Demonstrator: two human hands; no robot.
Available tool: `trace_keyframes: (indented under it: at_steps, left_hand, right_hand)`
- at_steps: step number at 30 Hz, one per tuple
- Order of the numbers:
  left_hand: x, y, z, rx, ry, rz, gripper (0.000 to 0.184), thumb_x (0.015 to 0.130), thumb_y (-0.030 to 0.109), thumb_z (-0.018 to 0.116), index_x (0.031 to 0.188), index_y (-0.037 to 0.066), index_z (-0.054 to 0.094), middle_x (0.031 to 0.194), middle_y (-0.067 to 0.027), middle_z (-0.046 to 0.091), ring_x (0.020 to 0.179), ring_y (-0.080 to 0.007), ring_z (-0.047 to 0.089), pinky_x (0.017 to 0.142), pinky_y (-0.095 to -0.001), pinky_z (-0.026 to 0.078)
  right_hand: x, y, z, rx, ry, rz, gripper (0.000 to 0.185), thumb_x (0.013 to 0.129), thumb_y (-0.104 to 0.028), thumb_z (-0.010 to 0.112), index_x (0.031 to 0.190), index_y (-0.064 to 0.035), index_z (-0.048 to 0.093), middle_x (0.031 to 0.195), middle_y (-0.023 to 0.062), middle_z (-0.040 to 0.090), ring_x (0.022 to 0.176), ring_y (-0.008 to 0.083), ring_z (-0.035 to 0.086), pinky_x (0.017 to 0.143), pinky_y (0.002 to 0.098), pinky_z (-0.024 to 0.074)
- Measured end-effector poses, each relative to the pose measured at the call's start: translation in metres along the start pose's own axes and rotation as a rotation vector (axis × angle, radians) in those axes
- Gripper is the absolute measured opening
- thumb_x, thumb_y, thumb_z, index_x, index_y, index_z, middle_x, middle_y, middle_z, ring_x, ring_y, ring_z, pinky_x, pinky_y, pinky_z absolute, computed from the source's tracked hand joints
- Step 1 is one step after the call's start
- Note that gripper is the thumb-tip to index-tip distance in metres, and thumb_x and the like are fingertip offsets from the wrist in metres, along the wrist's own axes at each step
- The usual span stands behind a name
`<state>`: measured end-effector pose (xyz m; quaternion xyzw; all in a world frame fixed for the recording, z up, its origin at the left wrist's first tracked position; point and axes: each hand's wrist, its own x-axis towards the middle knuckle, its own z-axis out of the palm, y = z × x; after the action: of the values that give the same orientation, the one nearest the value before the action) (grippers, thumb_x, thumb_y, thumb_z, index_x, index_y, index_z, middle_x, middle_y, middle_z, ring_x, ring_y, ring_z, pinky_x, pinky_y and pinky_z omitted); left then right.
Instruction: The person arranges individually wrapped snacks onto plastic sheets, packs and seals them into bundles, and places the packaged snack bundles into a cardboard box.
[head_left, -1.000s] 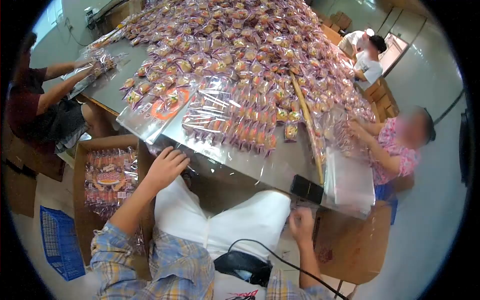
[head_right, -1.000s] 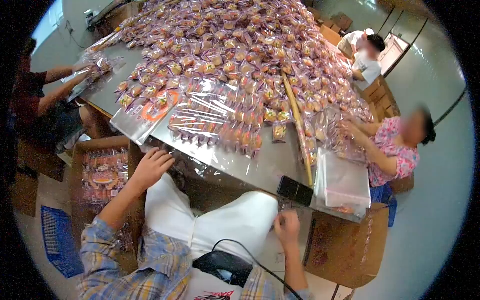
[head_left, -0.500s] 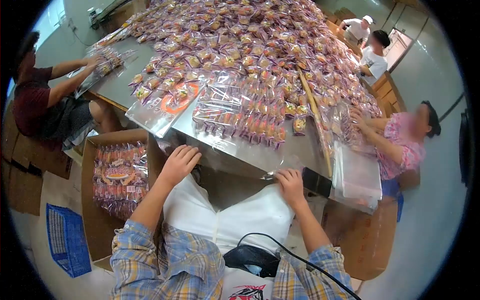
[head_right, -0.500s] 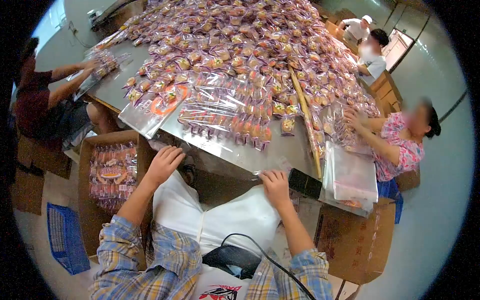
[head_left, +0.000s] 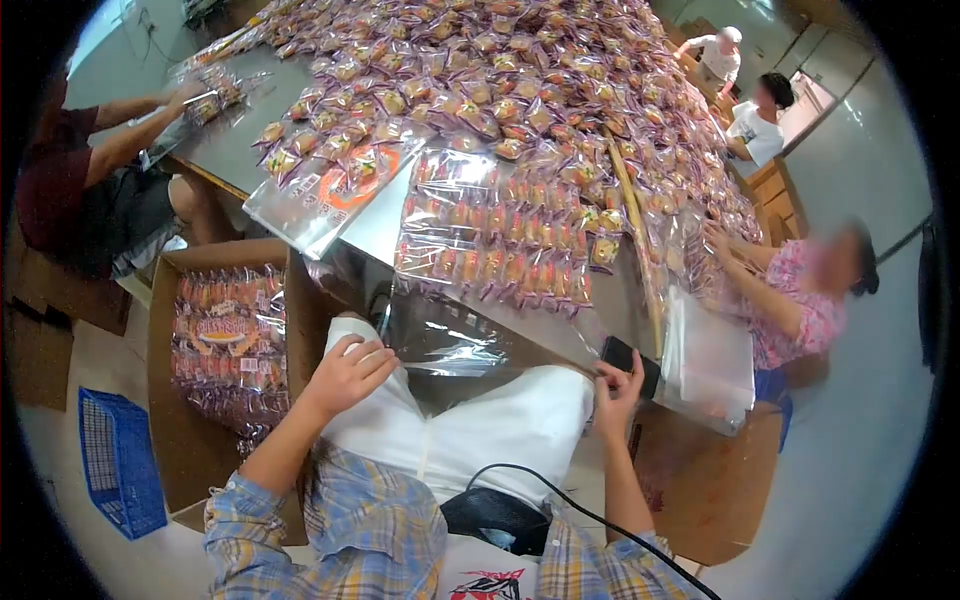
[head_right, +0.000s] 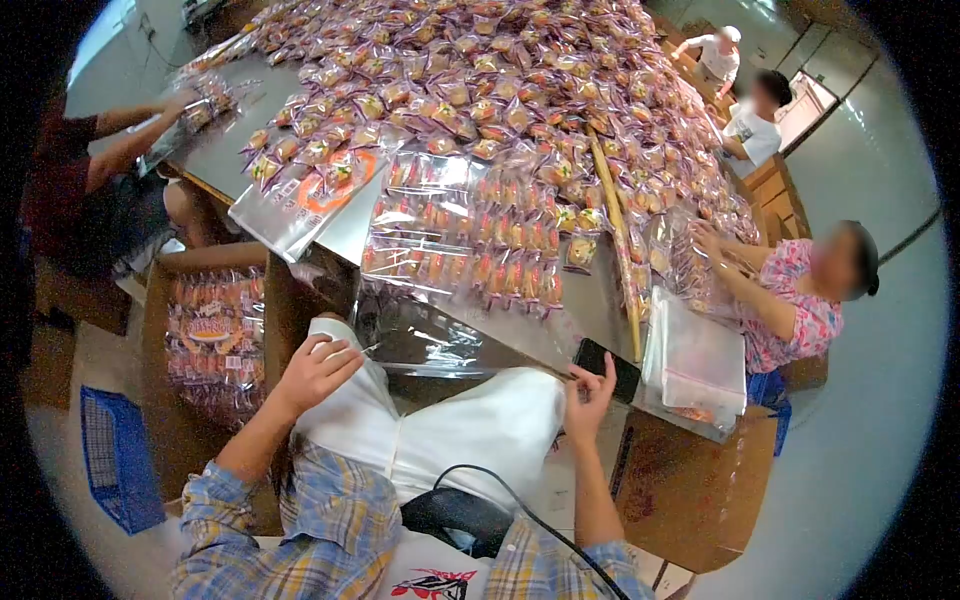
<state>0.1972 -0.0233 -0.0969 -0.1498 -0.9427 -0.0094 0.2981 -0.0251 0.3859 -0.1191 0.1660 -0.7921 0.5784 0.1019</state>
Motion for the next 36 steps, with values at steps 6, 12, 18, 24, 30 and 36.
trace_keyframes:
  at_steps: [6, 12, 18, 24, 30, 36]
  left_hand:
    - [0.006, 0.028, 0.005, -0.085, 0.147, -0.152, 0.028, 0.077, 0.007, 0.072, 0.104, 0.006, 0.077, 0.108, -0.0053, 0.072, 0.097, -0.022, 0.071, 0.074, -0.0347, 0.053]
    - [0.005, 0.044, 0.007, -0.063, 0.168, -0.235, 0.033, 0.081, 0.006, 0.071, 0.114, 0.007, 0.076, 0.094, -0.0037, 0.073, 0.094, -0.0209, 0.073, 0.07, -0.0333, 0.053]
    - [-0.012, 0.039, 0.013, -0.117, 0.127, -0.34, 0.02, 0.079, 0.003, 0.068, 0.096, 0.008, 0.075, 0.092, -0.0027, 0.073, 0.102, -0.0226, 0.074, 0.073, -0.0345, 0.055]
    - [-0.019, 0.03, 0.014, -0.209, 0.173, -0.351, 0.025, 0.076, -0.002, 0.074, 0.1, 0.006, 0.074, 0.098, -0.0068, 0.077, 0.088, -0.0236, 0.077, 0.068, -0.0323, 0.06]
    - [-0.025, 0.02, 0.002, -0.467, 0.359, -0.423, 0.076, 0.087, -0.007, 0.068, 0.156, -0.001, 0.039, 0.123, -0.0209, 0.074, 0.083, -0.0248, 0.079, 0.054, -0.0265, 0.06]
    - [-0.037, 0.027, 0.015, -0.578, 0.49, -0.909, 0.038, 0.096, -0.01, 0.057, 0.131, -0.002, 0.066, 0.125, -0.0211, 0.071, 0.093, -0.0235, 0.074, 0.073, -0.032, 0.059]
  right_hand:
    - [0.014, -0.082, 0.04, -0.135, -0.281, -0.302, 0.038, 0.086, 0.004, 0.064, 0.122, -0.0034, 0.066, 0.109, 0.0118, 0.067, 0.098, 0.0248, 0.061, 0.089, 0.0383, 0.0499]
    - [0.022, -0.092, 0.214, -0.248, -0.953, -0.599, 0.029, 0.086, 0.001, 0.062, 0.114, -0.0058, 0.066, 0.101, 0.0159, 0.069, 0.104, 0.0371, 0.065, 0.087, 0.0465, 0.0525]
    - [0.034, -0.084, 0.276, -0.347, -0.809, -0.637, 0.021, 0.091, -0.007, 0.059, 0.111, -0.0099, 0.067, 0.102, 0.0151, 0.071, 0.095, 0.0375, 0.068, 0.083, 0.0496, 0.0549]
    - [0.04, -0.091, 0.276, -0.356, -0.871, -0.504, 0.014, 0.088, -0.007, 0.062, 0.102, -0.0091, 0.066, 0.1, 0.0145, 0.069, 0.094, 0.038, 0.067, 0.082, 0.0515, 0.0525]
    - [0.035, -0.081, 0.217, -0.232, -0.842, -0.619, 0.018, 0.087, -0.013, 0.067, 0.104, -0.0076, 0.065, 0.11, 0.0113, 0.067, 0.108, 0.0335, 0.063, 0.092, 0.0475, 0.0488]
    - [0.032, -0.039, 0.132, -0.518, -0.695, -0.64, 0.045, 0.085, -0.02, 0.071, 0.128, -0.0095, 0.063, 0.132, 0.0113, 0.062, 0.124, 0.0337, 0.057, 0.103, 0.0471, 0.0463]
